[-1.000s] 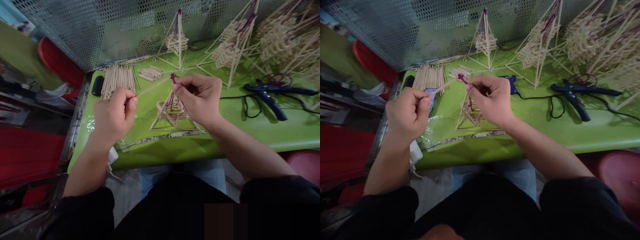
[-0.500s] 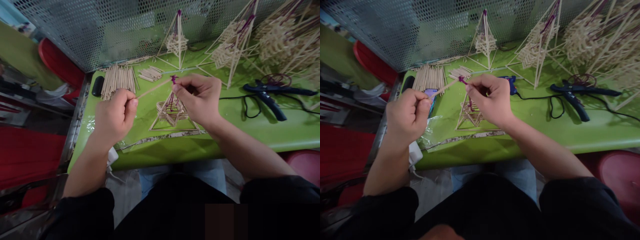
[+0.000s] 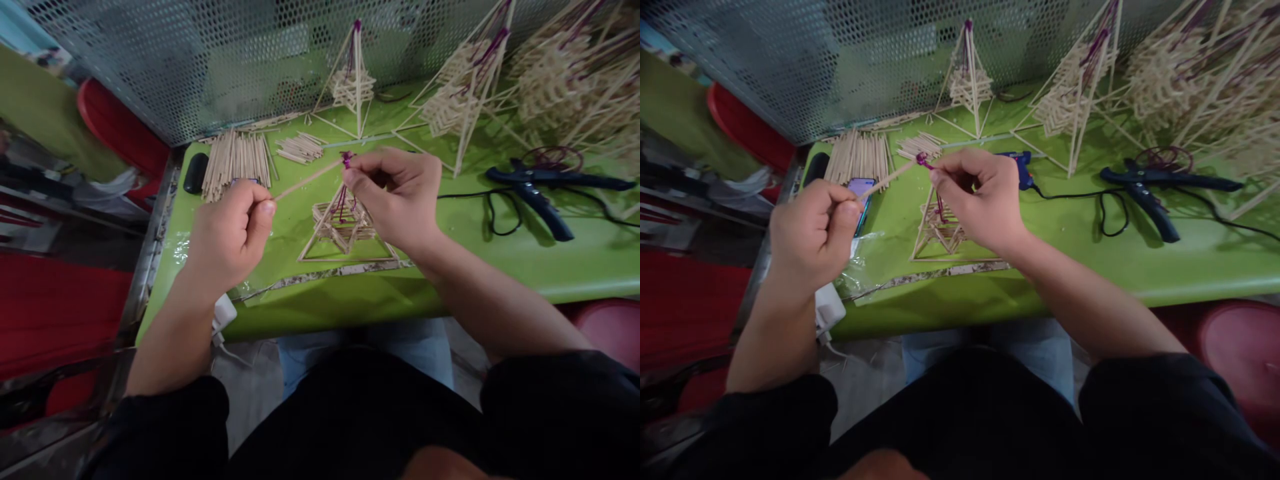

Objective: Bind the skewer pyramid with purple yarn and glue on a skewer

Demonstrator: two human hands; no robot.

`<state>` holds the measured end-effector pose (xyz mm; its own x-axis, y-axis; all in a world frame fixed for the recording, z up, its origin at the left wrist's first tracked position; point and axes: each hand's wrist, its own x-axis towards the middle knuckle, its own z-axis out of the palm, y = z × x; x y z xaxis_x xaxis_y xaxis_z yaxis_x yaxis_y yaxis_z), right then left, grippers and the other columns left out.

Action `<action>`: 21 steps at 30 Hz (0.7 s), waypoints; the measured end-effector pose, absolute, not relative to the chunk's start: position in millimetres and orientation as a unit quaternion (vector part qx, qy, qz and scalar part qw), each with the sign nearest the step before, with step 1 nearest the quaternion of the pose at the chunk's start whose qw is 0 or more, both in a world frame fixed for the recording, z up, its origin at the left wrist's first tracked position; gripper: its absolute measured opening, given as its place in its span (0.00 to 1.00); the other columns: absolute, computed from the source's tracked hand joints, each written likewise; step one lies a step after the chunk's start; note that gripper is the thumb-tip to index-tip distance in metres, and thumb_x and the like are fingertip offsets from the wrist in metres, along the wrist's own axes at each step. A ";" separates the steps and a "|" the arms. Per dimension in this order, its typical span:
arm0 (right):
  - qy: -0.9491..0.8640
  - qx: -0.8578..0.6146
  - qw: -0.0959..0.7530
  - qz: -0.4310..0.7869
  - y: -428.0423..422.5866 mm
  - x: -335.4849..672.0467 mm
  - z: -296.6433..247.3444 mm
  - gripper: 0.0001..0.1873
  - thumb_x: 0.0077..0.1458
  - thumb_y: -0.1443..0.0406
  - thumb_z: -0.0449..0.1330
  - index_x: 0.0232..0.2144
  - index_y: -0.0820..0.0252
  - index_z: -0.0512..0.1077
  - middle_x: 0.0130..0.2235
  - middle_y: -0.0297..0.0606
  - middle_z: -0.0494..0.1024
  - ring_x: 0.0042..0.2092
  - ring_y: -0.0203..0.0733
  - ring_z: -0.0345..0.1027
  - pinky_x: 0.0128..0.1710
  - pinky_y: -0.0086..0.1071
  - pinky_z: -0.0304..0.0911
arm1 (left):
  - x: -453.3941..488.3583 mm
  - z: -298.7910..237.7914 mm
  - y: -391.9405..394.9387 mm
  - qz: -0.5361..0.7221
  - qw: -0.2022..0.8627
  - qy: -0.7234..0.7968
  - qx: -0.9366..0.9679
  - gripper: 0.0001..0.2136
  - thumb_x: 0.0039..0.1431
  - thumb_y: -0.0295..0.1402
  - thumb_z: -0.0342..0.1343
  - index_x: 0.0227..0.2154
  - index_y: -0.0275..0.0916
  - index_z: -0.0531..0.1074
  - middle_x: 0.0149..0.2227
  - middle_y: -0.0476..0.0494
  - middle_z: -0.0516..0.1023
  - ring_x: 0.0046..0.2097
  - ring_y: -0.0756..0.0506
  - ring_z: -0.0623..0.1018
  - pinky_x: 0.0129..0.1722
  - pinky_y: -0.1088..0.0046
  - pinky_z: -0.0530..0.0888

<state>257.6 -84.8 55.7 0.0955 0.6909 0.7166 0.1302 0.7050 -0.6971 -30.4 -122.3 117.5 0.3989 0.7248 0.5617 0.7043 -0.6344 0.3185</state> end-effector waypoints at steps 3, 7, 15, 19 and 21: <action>-0.639 -0.329 0.662 0.215 -85.8 257.8 57.0 0.13 0.74 0.57 0.74 0.35 0.53 0.87 0.30 0.33 0.76 0.30 0.36 0.64 0.29 0.36 0.61 | -29.2 118.5 -123.3 0.354 0.020 0.417 0.837 0.10 0.87 0.39 0.58 0.42 0.47 0.75 0.28 0.52 0.75 0.25 0.47 0.70 0.30 0.64 0.65; -0.638 -0.340 0.657 0.215 -87.8 257.8 59.3 0.13 0.74 0.58 0.72 0.34 0.53 0.86 0.30 0.34 0.77 0.30 0.36 0.63 0.29 0.37 0.62 | -28.3 120.4 -125.3 0.347 0.028 0.424 0.836 0.11 0.87 0.39 0.58 0.42 0.47 0.75 0.29 0.52 0.75 0.26 0.48 0.70 0.30 0.64 0.66; -0.640 -0.351 0.655 0.195 -84.8 256.6 56.7 0.16 0.73 0.53 0.70 0.34 0.52 0.85 0.30 0.35 0.74 0.30 0.38 0.61 0.28 0.38 0.62 | -27.1 125.1 -127.8 0.332 0.065 0.439 0.832 0.12 0.88 0.41 0.57 0.42 0.49 0.74 0.28 0.52 0.74 0.26 0.46 0.71 0.29 0.62 0.68; -0.647 -0.369 0.642 0.184 -82.8 257.6 53.6 0.18 0.74 0.49 0.70 0.35 0.52 0.84 0.31 0.36 0.74 0.30 0.39 0.62 0.28 0.38 0.64 | -25.8 125.5 -127.6 0.331 0.060 0.441 0.832 0.14 0.88 0.45 0.57 0.42 0.48 0.75 0.30 0.49 0.78 0.28 0.46 0.73 0.30 0.61 0.71; -0.648 -0.370 0.639 0.184 -82.9 258.1 53.4 0.19 0.75 0.49 0.70 0.34 0.52 0.83 0.31 0.36 0.74 0.31 0.39 0.62 0.29 0.38 0.65 | -25.5 125.5 -127.7 0.328 0.063 0.444 0.831 0.15 0.89 0.46 0.56 0.42 0.48 0.76 0.31 0.49 0.79 0.28 0.46 0.74 0.31 0.62 0.73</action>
<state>258.1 -82.9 53.4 0.0918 0.7155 0.6925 0.2441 0.6581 -0.7123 -25.5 -127.7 125.5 0.3903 0.7803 0.4886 0.6972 -0.5971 0.3967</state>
